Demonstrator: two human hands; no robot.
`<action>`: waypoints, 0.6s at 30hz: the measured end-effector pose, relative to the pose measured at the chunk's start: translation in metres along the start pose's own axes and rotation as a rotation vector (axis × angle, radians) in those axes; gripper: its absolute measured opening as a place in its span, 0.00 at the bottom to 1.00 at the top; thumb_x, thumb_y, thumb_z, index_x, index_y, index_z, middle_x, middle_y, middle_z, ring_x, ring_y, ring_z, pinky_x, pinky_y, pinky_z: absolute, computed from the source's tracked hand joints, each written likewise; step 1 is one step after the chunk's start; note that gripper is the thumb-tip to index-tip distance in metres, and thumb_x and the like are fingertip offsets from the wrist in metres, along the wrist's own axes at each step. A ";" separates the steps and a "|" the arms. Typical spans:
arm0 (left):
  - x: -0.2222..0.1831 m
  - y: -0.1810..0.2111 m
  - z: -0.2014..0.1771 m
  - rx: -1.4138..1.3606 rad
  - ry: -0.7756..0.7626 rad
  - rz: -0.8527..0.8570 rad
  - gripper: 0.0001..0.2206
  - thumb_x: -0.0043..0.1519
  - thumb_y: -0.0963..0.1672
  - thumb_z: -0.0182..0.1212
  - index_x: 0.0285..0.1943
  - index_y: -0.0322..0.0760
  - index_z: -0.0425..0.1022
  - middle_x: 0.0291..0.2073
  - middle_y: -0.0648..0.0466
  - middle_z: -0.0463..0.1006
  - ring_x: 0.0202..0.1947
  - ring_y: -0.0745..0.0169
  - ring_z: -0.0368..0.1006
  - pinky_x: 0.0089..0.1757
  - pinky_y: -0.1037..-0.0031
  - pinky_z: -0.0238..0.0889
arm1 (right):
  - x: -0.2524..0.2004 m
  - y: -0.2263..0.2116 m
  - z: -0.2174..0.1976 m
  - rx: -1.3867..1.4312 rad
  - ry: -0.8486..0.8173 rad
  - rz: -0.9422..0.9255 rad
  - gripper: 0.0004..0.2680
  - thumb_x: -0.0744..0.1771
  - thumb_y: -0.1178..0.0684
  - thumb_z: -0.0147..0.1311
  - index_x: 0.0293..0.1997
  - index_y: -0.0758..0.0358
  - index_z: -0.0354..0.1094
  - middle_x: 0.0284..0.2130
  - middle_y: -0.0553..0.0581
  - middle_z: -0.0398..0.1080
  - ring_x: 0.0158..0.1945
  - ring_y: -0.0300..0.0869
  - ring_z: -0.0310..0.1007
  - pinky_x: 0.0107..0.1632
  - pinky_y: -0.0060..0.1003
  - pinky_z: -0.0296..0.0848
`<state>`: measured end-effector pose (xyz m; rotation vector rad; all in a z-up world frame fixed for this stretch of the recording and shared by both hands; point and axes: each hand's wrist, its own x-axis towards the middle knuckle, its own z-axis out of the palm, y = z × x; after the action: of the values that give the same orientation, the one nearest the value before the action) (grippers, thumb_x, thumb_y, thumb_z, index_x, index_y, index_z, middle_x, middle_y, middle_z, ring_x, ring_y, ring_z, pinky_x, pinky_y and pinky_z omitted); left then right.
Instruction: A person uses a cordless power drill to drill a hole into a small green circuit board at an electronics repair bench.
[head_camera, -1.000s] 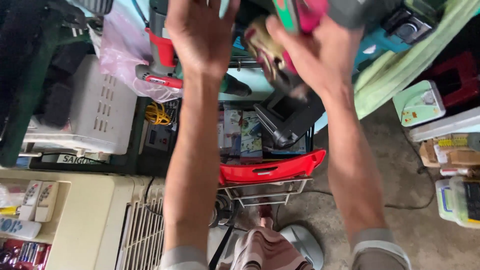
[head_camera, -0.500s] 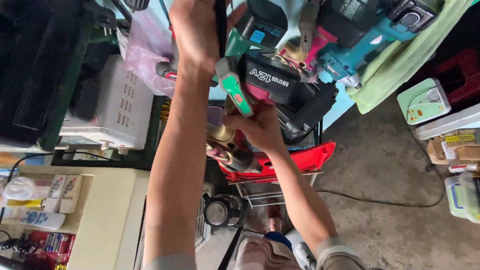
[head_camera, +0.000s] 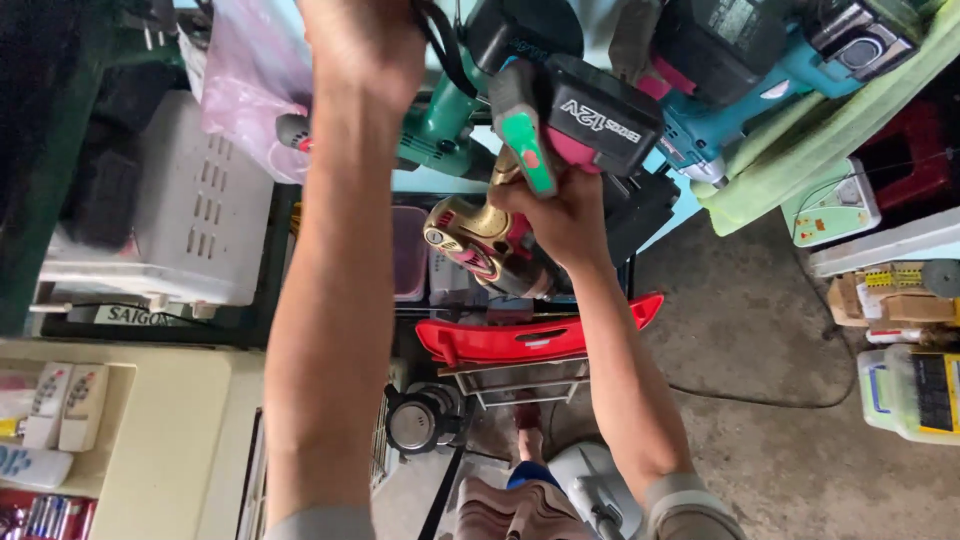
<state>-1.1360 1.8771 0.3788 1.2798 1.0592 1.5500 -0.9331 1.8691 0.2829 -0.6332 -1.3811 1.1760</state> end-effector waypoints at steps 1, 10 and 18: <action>0.000 0.004 0.000 0.038 0.000 -0.003 0.30 0.64 0.59 0.61 0.64 0.36 0.68 0.48 0.47 0.79 0.49 0.52 0.84 0.51 0.56 0.78 | 0.001 -0.005 -0.003 -0.016 0.024 0.008 0.08 0.58 0.67 0.70 0.30 0.66 0.74 0.24 0.55 0.73 0.32 0.37 0.72 0.45 0.36 0.72; -0.078 0.077 0.020 0.510 -0.022 -0.127 0.40 0.66 0.62 0.54 0.70 0.23 0.58 0.47 0.40 0.78 0.50 0.53 0.82 0.50 0.64 0.77 | -0.112 0.013 -0.033 0.142 0.203 0.161 0.16 0.49 0.67 0.70 0.34 0.68 0.73 0.26 0.62 0.72 0.34 0.43 0.76 0.39 0.41 0.76; -0.265 0.108 0.039 0.424 -0.390 -0.166 0.33 0.64 0.60 0.43 0.67 0.34 0.67 0.60 0.47 0.74 0.64 0.58 0.69 0.60 0.68 0.62 | -0.175 -0.084 0.040 0.670 0.584 0.193 0.12 0.57 0.62 0.59 0.42 0.66 0.75 0.33 0.57 0.77 0.35 0.47 0.77 0.40 0.41 0.77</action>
<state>-1.0748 1.5973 0.4138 1.6494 1.2342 0.9249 -0.9146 1.6724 0.2939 -0.5603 -0.3978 1.3661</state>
